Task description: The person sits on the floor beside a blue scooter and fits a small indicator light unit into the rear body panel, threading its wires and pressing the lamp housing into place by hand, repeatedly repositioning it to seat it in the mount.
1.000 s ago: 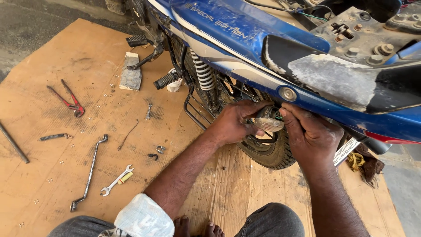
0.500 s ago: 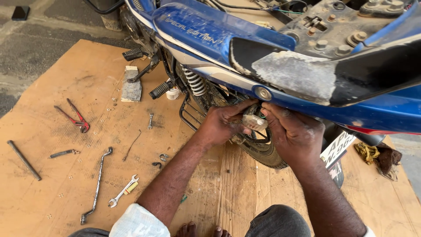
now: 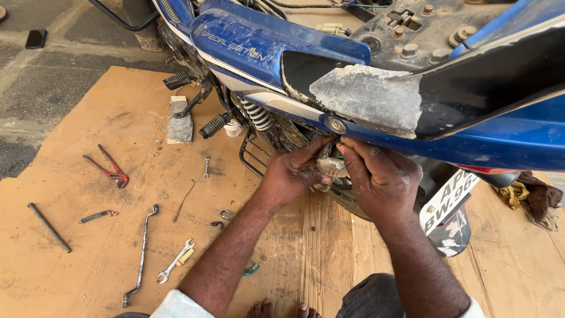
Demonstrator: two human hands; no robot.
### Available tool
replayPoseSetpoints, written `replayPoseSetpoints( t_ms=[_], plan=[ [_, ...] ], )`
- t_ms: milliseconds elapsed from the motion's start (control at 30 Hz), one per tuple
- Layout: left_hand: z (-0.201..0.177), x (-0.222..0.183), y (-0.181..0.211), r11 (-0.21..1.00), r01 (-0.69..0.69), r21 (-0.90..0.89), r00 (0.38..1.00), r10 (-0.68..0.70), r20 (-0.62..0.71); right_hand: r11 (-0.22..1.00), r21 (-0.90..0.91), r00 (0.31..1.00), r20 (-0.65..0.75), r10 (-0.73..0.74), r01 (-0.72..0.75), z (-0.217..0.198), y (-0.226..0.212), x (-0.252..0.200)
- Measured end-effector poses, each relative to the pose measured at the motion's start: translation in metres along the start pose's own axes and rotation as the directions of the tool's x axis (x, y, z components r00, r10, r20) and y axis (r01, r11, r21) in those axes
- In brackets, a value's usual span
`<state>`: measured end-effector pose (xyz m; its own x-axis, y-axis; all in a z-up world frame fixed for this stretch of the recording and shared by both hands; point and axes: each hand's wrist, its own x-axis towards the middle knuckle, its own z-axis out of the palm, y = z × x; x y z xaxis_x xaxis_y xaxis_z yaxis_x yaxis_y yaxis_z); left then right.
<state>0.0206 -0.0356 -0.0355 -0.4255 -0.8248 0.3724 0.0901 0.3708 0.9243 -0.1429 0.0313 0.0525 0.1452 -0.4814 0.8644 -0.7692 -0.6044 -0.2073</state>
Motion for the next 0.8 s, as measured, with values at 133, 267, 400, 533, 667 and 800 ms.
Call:
replayPoseSetpoints(
  t_ms=[133,267,400,533,667,800],
  plan=[
    [0.004,-0.003,-0.003,0.997,-0.056,0.057,0.997,0.059,-0.052,1.000,0.017,1.000,-0.018,-0.007,0.007,0.004,0.003,-0.003],
    [0.004,-0.003,-0.004,0.994,-0.101,0.035,0.993,0.103,-0.054,1.000,0.030,0.999,-0.046,-0.004,0.005,0.007,0.004,-0.006],
    [-0.003,0.002,0.004,0.997,-0.009,0.080,0.999,0.012,-0.042,0.999,0.038,0.999,-0.041,0.009,-0.008,0.007,0.004,-0.008],
    [-0.013,0.008,0.007,0.994,0.055,0.097,0.998,-0.057,0.019,0.998,0.060,0.999,-0.020,0.026,-0.025,0.005,0.002,-0.006],
    [-0.018,0.008,0.015,0.988,-0.008,0.152,0.999,0.002,0.040,0.996,0.071,0.999,-0.014,0.050,-0.048,0.004,0.002,-0.005],
    [-0.015,0.000,0.025,0.974,-0.022,0.227,1.000,0.023,-0.003,0.997,0.060,0.999,-0.024,0.042,-0.040,0.008,0.003,-0.007]
  ],
)
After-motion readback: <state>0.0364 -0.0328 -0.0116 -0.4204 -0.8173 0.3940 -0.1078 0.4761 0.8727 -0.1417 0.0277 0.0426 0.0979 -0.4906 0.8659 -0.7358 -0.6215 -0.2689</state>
